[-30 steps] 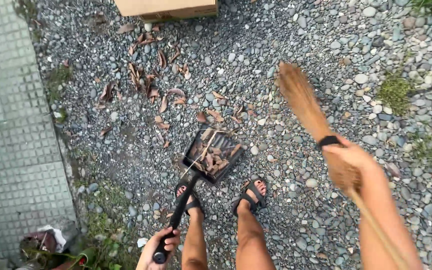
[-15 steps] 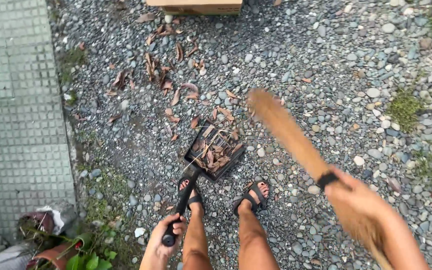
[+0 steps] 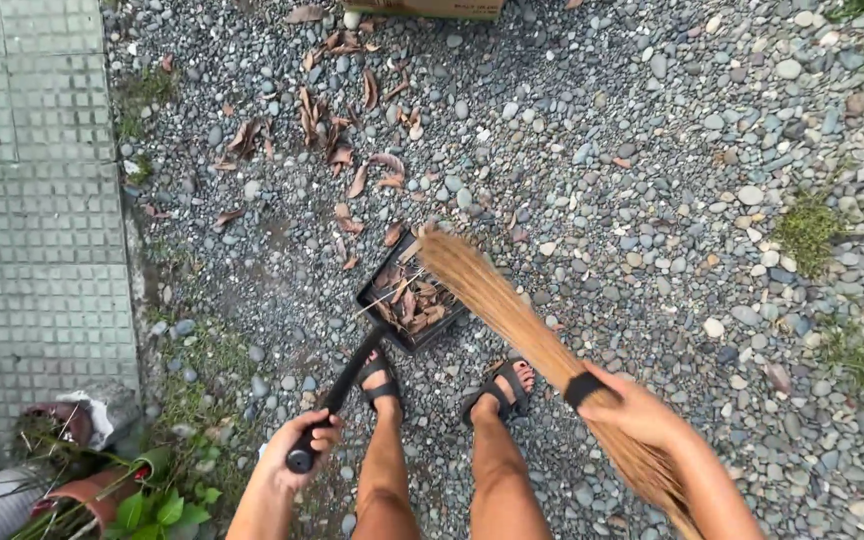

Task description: Sweeping dry leaves into a dustpan and emptying them into a cardboard box.

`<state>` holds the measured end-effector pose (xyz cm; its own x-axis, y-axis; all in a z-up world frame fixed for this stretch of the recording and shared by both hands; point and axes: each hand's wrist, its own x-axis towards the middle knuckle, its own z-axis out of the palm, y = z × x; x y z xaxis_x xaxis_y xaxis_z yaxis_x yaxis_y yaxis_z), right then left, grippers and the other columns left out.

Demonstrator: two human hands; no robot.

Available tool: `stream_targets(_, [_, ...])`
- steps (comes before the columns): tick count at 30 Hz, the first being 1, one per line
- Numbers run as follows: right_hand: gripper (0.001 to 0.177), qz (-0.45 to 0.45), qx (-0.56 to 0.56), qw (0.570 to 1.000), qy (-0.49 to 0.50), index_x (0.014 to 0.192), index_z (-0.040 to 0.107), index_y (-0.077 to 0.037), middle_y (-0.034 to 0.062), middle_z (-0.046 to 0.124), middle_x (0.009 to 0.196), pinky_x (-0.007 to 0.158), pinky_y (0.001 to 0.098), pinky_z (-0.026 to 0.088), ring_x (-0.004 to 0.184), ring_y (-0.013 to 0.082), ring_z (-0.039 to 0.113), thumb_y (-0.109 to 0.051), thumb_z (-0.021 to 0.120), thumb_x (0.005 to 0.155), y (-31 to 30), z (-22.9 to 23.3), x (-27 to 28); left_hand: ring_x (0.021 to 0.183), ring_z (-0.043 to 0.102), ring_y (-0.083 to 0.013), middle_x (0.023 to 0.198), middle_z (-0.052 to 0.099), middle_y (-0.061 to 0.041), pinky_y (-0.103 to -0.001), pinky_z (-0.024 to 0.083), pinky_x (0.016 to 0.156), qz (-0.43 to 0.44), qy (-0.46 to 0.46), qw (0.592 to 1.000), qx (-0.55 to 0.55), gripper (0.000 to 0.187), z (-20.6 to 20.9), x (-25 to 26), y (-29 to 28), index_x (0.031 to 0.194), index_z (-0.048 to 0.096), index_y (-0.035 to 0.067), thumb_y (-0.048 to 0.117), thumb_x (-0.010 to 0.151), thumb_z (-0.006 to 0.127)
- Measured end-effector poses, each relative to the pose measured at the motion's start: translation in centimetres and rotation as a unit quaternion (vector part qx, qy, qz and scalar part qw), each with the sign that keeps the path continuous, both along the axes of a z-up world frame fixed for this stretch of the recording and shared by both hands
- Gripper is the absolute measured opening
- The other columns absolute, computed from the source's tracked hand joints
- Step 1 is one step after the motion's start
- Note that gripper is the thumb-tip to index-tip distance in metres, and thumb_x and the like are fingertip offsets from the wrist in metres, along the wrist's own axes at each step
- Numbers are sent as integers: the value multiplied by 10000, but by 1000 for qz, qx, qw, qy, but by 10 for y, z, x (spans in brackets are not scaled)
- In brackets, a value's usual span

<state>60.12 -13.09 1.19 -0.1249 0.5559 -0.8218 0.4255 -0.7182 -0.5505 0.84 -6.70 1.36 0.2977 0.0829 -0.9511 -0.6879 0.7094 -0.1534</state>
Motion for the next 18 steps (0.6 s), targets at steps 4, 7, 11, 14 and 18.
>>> stream_targets(4, [954,-39,-24,998,-41,1561,408,-253,62,651,1411,1066,318,448,1249,177,630,-379,840,720,2,29,23,569,492,-92,840,545,-102,-186,402,395,-32,35,999,11,194,16,-8,19,1011,457,-59,83,941,569])
stream_targets(7, [973,-124,-59,990,-43,1613,376,-271,156,723,1258,924,382,521,1066,245,672,-327,817,747,24,-13,35,565,491,-98,824,543,-93,-196,399,394,-58,28,998,16,186,6,-20,26,1014,470,-53,78,930,571])
stream_targets(11, [905,-129,-14,991,-14,1566,423,-151,113,760,1166,807,339,567,923,205,705,-304,814,765,44,-68,-11,557,492,-100,803,536,-76,-202,404,393,-59,8,998,-5,198,-8,-31,25,1008,462,-44,87,931,589])
stream_targets(14, [940,-141,-66,986,59,1600,401,-182,195,736,1174,817,375,565,926,235,661,-315,783,751,-6,-70,-48,557,494,-99,822,552,-85,-199,415,396,-73,34,997,-5,200,-4,-28,39,1023,453,-41,84,934,582])
stream_targets(18, [965,-33,-14,999,-20,1568,371,-190,82,675,1367,1019,294,477,1165,175,667,-378,834,743,-42,12,-38,554,496,-99,835,567,-98,-197,428,394,-86,18,996,-9,208,-15,-48,44,1025,444,-39,93,935,576])
